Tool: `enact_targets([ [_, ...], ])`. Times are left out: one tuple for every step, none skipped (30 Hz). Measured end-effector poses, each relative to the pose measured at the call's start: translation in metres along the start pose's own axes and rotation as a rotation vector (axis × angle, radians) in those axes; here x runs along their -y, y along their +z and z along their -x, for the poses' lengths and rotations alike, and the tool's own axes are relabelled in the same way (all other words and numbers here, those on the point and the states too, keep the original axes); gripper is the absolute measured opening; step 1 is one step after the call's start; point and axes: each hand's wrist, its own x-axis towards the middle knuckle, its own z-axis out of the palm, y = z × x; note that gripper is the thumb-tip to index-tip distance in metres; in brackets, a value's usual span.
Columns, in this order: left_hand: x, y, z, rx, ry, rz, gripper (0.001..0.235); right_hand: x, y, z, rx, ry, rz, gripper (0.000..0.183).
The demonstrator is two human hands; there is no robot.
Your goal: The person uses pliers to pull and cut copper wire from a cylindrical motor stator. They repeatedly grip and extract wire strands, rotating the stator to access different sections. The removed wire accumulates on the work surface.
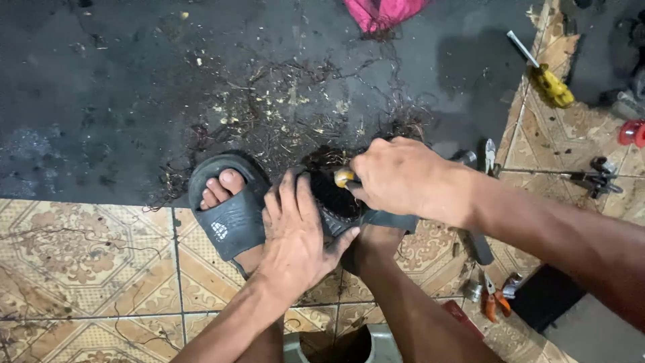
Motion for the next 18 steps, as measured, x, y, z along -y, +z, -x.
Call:
enact_targets([
  [0.000, 0.000, 0.000, 0.004, 0.002, 0.001, 0.106, 0.002, -0.003, 0.002, 0.002, 0.001, -0.003, 0.053],
  [0.000, 0.001, 0.001, 0.051, 0.003, -0.025, 0.107, 0.004, -0.005, 0.004, 0.029, 0.048, -0.072, 0.051],
  [0.002, 0.000, 0.002, 0.095, 0.000, -0.054, 0.108, 0.005, -0.009, 0.005, 0.053, 0.092, -0.138, 0.049],
  [0.002, 0.001, 0.002, 0.096, -0.001, -0.056, 0.108, 0.009, -0.023, 0.010, 0.051, 0.091, -0.140, 0.049],
  [0.002, 0.003, 0.002, 0.118, -0.002, -0.054, 0.109, 0.013, -0.038, 0.014, 0.220, -0.014, 0.092, 0.039],
  [0.002, 0.004, 0.002, 0.140, -0.004, -0.052, 0.110, 0.016, -0.053, 0.019, 0.388, -0.116, 0.326, 0.032],
  [0.003, 0.005, 0.003, 0.146, -0.005, -0.053, 0.110, 0.013, -0.060, 0.016, 0.388, -0.119, 0.321, 0.032],
  [0.003, 0.006, 0.004, 0.154, -0.005, -0.078, 0.110, 0.009, -0.067, 0.013, 0.409, 0.003, -0.027, 0.033],
  [0.003, 0.007, 0.004, 0.161, 0.002, -0.098, 0.110, 0.005, -0.074, 0.012, 0.426, 0.134, -0.375, 0.037],
  [0.002, 0.008, 0.004, 0.167, 0.009, -0.092, 0.110, -0.005, -0.076, 0.010, 0.433, 0.140, -0.381, 0.037],
  [0.001, 0.008, 0.004, 0.173, 0.021, -0.102, 0.110, -0.016, -0.078, 0.008, 0.523, 0.293, -0.656, 0.034],
  [0.001, 0.008, 0.004, 0.179, 0.032, -0.111, 0.111, -0.027, -0.080, 0.004, 0.606, 0.447, -0.931, 0.036],
  [0.002, 0.008, 0.002, 0.179, 0.028, -0.111, 0.111, -0.030, -0.074, 0.005, 0.607, 0.443, -0.929, 0.036],
  [0.002, 0.007, 0.001, 0.123, 0.012, -0.041, 0.108, -0.033, -0.067, 0.005, 0.602, 0.481, -0.982, 0.039],
  [0.003, 0.007, 0.000, 0.073, 0.004, 0.030, 0.105, -0.036, -0.059, 0.006, 0.598, 0.524, -1.041, 0.042],
  [0.004, 0.006, 0.000, 0.077, 0.006, 0.031, 0.105, -0.035, -0.060, 0.007, 0.600, 0.526, -1.045, 0.042],
  [0.004, 0.005, 0.000, 0.086, 0.000, 0.023, 0.106, -0.035, -0.062, 0.009, 0.615, 0.550, -1.060, 0.043],
  [0.005, 0.005, 0.000, 0.094, -0.006, 0.016, 0.108, -0.036, -0.064, 0.011, 0.630, 0.574, -1.075, 0.045],
])
